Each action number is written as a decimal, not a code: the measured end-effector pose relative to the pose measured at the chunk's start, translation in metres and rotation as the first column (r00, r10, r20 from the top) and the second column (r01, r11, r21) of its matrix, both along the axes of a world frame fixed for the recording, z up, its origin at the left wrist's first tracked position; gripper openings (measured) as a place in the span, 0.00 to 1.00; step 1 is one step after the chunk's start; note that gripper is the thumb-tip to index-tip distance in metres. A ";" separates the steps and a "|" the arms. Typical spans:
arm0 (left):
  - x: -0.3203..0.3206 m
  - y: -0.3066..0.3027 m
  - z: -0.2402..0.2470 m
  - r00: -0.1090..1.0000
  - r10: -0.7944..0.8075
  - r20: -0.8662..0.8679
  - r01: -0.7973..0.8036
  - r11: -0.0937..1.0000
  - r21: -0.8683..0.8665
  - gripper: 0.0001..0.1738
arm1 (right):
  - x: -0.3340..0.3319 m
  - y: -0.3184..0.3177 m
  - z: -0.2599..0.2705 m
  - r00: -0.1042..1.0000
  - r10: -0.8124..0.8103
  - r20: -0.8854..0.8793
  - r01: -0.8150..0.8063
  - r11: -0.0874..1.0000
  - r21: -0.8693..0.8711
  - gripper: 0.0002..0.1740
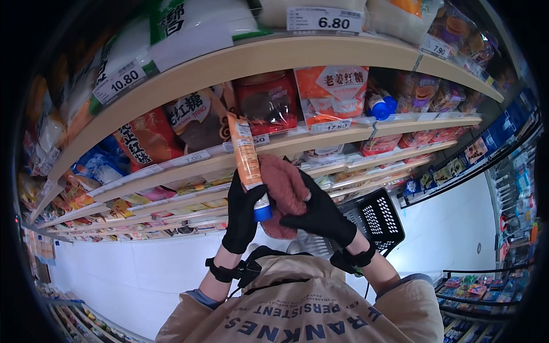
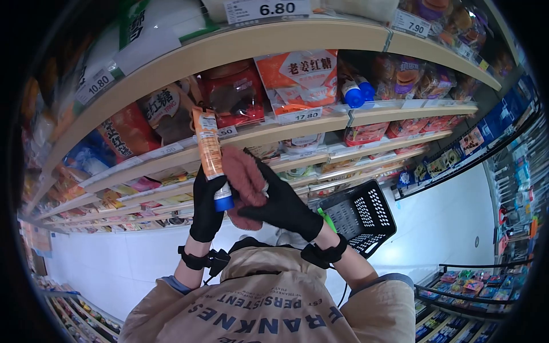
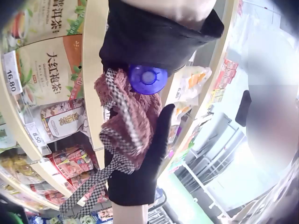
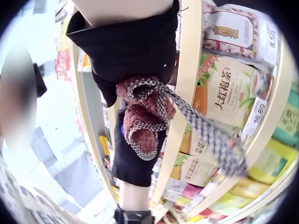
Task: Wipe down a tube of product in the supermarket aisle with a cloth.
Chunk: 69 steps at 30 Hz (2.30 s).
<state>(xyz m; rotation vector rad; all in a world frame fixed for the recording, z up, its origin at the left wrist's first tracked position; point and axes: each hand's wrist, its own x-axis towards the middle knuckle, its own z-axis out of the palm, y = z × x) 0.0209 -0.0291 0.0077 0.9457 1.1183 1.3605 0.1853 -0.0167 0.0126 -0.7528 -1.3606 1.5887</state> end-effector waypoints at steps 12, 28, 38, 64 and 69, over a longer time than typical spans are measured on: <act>-0.054 -0.009 0.011 0.995 -0.083 0.051 0.078 0.992 0.099 0.32 | -0.060 0.004 -0.016 0.887 -0.433 0.160 0.310 0.816 0.489 0.24; -0.097 -0.011 0.016 0.983 -0.181 -0.027 0.182 0.961 0.207 0.38 | -0.127 -0.014 0.003 0.909 -0.341 -0.240 0.359 0.933 0.036 0.39; -0.124 -0.024 0.019 0.918 -0.242 -0.313 0.319 0.921 0.223 0.43 | -0.181 -0.035 -0.002 0.803 -0.530 -0.272 0.499 0.848 -0.178 0.26; -0.199 -0.041 0.029 0.826 -0.558 0.081 0.560 0.829 0.001 0.20 | -0.207 -0.002 0.043 0.923 -0.383 0.023 0.384 0.923 -0.041 0.20; -0.203 -0.036 0.011 0.929 -0.358 0.092 0.351 0.933 0.078 0.21 | -0.205 0.013 0.018 0.736 -0.302 -0.606 0.231 0.953 -0.195 0.16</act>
